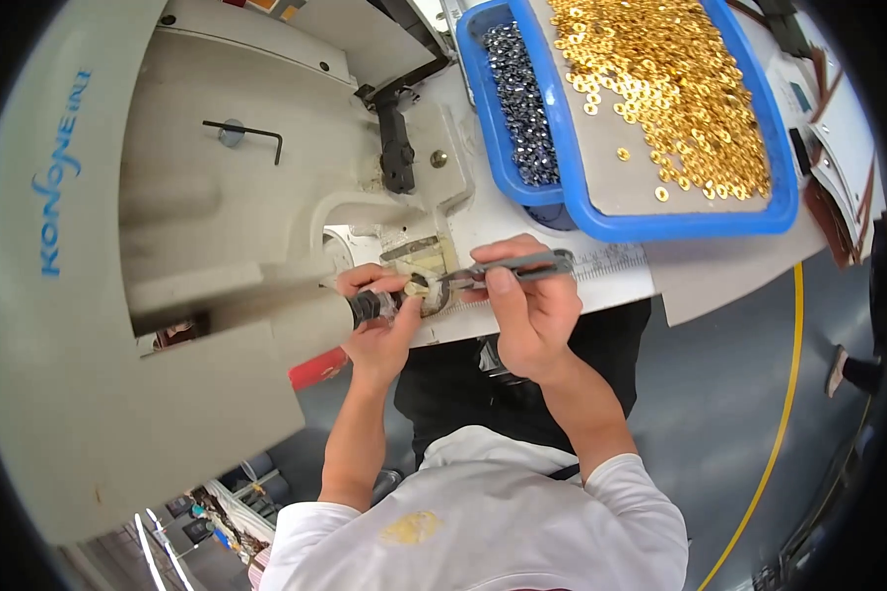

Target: Attaching metal grommets to leather strips using a punch machine and managing a tape dispenser.

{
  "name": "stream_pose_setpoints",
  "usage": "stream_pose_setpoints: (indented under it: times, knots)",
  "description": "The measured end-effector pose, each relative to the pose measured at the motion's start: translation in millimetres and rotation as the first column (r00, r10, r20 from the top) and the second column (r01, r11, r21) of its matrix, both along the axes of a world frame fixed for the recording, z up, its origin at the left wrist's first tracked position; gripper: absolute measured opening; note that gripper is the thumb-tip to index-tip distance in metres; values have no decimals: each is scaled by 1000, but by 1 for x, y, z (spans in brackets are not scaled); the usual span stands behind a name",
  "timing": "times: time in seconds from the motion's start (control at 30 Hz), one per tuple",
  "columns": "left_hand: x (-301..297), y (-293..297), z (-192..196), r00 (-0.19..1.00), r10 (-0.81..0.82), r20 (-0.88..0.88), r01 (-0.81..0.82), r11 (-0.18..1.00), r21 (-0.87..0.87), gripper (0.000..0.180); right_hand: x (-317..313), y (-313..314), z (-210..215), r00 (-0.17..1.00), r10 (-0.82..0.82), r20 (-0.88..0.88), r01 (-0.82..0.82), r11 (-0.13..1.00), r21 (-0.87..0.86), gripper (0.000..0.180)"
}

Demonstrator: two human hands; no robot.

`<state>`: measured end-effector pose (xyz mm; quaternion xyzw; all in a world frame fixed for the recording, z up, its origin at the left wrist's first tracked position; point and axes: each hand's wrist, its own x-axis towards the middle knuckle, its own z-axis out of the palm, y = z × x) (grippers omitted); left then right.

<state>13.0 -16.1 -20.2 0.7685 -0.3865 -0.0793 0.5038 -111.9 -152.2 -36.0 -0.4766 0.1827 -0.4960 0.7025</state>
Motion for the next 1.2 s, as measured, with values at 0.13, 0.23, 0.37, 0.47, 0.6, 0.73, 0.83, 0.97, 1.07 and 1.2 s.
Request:
stream_pose_setpoints:
  times: [0.13, 0.23, 0.37, 0.47, 0.6, 0.73, 0.83, 0.97, 1.07, 1.2]
  knots:
    - [3, 5, 0, 997, 0, 81, -8, 995, 98, 29, -5, -3, 1, 999, 34, 17, -33, 999, -24, 15]
    - [2, 4, -3, 997, 23, 80, -31, 994, 101, 29, -6, -7, -1, 998, 61, 22, -59, 996, -70, 16]
    - [1, 5, 1, 998, 21, 65, -27, 995, 98, 31, -7, -7, 2, 998, 61, 25, -59, 995, -75, 17]
    - [5, 3, 2, 980, -70, 186, 53, 994, 93, 28, -6, -5, 3, 998, 51, 27, -50, 998, -40, 16]
    - [4, 2, 0, 989, -56, 140, 50, 998, 46, 28, -5, -6, 1, 999, 36, -19, -37, 995, -95, 14]
    - [1, 2, 1, 1000, 25, 15, -26, 998, 53, 30, -3, -5, 2, 998, 23, -56, -29, 994, -104, 14]
    - [2, 1, 1, 1000, -3, 6, 3, 999, 44, 31, -2, -3, 3, 998, 21, -58, -26, 996, -88, 15]
    - [7, 0, -1, 997, -66, 40, 65, 998, 28, 29, -5, -3, 3, 995, 83, -48, -84, 996, -26, 22]
    - [7, 2, -2, 998, -62, -7, 62, 998, -2, 28, -4, 0, -2, 990, 129, -55, -130, 991, -16, 25]
    - [7, 2, -3, 992, -72, 105, 65, 995, 73, 27, 0, 2, -1, 996, 92, -23, -92, 996, -1, 22]
